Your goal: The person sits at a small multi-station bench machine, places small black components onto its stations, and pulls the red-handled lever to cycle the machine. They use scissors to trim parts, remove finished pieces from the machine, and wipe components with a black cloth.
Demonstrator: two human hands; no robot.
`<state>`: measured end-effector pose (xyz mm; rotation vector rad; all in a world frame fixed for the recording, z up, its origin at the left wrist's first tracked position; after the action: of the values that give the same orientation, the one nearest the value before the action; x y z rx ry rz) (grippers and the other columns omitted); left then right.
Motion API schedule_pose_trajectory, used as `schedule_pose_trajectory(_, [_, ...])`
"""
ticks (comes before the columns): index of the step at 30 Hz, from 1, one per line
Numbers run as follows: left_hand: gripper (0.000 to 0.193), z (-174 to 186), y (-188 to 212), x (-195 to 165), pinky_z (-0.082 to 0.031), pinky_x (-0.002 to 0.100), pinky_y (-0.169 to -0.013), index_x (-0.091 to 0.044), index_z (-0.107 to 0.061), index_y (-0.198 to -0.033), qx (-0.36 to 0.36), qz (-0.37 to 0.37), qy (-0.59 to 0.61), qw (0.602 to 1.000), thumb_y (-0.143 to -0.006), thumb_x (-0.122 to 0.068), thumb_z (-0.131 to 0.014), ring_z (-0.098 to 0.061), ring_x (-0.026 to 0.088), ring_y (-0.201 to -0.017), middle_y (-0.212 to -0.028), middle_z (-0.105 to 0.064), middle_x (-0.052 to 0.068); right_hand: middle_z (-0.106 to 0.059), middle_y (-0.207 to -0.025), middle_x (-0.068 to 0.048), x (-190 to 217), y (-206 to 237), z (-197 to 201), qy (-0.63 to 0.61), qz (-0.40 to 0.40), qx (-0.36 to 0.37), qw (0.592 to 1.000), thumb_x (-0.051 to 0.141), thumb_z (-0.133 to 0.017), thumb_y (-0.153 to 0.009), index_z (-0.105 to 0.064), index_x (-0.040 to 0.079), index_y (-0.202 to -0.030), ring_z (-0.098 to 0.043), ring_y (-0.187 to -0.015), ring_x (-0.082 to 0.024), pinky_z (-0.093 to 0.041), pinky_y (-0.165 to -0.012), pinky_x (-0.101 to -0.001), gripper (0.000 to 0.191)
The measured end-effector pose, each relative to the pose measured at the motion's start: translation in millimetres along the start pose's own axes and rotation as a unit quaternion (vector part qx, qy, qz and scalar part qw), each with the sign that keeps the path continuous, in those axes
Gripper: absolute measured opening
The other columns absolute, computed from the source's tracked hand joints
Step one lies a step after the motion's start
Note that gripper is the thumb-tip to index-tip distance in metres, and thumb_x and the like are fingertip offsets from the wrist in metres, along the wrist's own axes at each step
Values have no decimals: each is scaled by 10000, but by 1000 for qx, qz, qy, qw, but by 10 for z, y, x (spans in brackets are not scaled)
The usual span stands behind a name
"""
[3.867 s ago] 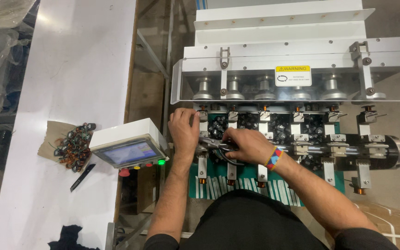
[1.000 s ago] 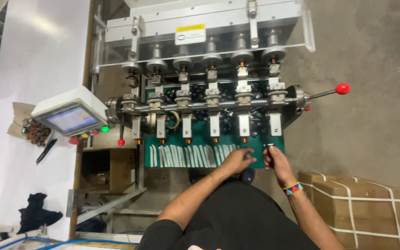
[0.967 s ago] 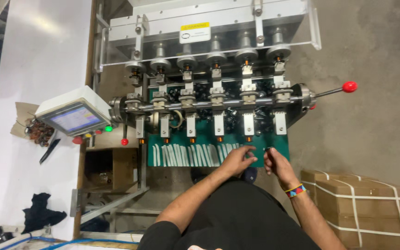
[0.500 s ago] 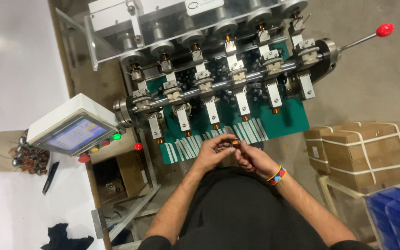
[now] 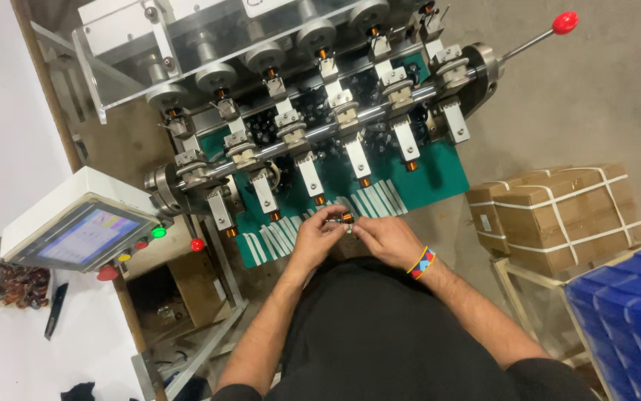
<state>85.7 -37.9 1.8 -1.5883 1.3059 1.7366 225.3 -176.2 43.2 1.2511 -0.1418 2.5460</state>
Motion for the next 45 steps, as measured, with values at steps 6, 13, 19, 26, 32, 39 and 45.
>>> schedule_pose_trajectory(6, [429, -518, -207, 366, -583, 285, -893, -2, -560, -1341, -55, 13, 252, 966, -942, -45, -712, -713, 169, -1041, -1170, -665, 105, -701, -652, -68, -136, 29, 82, -139, -86, 97, 982, 309, -510, -1062, -687, 57, -869, -717, -621, -213, -551, -612, -365, 363])
schedule_pose_trajectory(13, [443, -688, -376, 768, -620, 278, -707, 49, -565, -1346, -227, -25, 163, 960, -930, -5, -705, -721, 158, -802, -1237, -661, 174, -750, -880, -104, -1264, -200, 252, -282, -193, 312, 887, 289, -684, -935, -703, 126, -1223, -679, -690, -197, -534, -622, -367, 331])
schedule_pose_trajectory(19, [449, -837, -46, 856, -614, 288, -630, 38, -566, -1335, -251, -4, 171, 953, -911, 6, -712, -691, 115, -743, -1273, -636, 200, -687, -1079, -201, -1786, -521, 438, 74, -39, -50, 995, 186, -753, -829, -765, 107, -1126, -656, -986, -389, -537, -821, -465, 308])
schedule_pose_trajectory(26, [404, -936, 80, 670, -578, 239, -590, 15, -609, -1303, -228, 10, 73, 971, -919, -14, -732, -656, 58, -641, -895, -710, 63, -691, -1086, -109, -1648, -441, 376, 74, -27, -25, 997, 98, -703, -855, -739, 125, -983, -638, -1071, -352, -519, -959, -439, 135])
schedule_pose_trajectory(32, [429, -764, -1, 456, -510, 209, -556, -7, -597, -1327, -184, -31, 3, 982, -922, -47, -733, -600, 23, -586, -672, -647, -6, -587, -1188, -173, -956, 125, 298, -116, 73, 126, 982, 125, -682, -871, -611, 57, -1052, -584, -1160, -338, -482, -984, -418, 206])
schedule_pose_trajectory(39, [475, -510, 124, 129, -479, 194, -581, -54, -601, -1350, -93, -105, -57, 988, -885, -28, -694, -555, 13, -634, -1170, -694, 45, -586, -1285, -147, -503, -182, 124, -150, 69, 51, 985, 122, -619, -934, -557, 44, -1168, -581, -1237, -312, -477, -1036, -401, 254])
schedule_pose_trajectory(45, [365, -214, 269, 89, -502, 200, -648, -40, -698, -1273, -37, -197, -126, 972, -911, -27, -741, -552, 22, -692, -1197, -701, 37, -628, -1202, -110, -487, 181, -243, -190, -66, 0, 980, 208, -635, -977, -538, -1, -1260, -633, -1118, -216, -523, -897, -335, 365])
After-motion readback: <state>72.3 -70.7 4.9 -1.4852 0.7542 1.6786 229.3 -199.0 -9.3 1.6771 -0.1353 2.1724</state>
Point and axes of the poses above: each hand's wrist, its own y-axis away from the middle knuckle, its own z-axis out of the back of the hand, x = y × z, the point moved 2 cm from there along -y, towards the middle knuckle
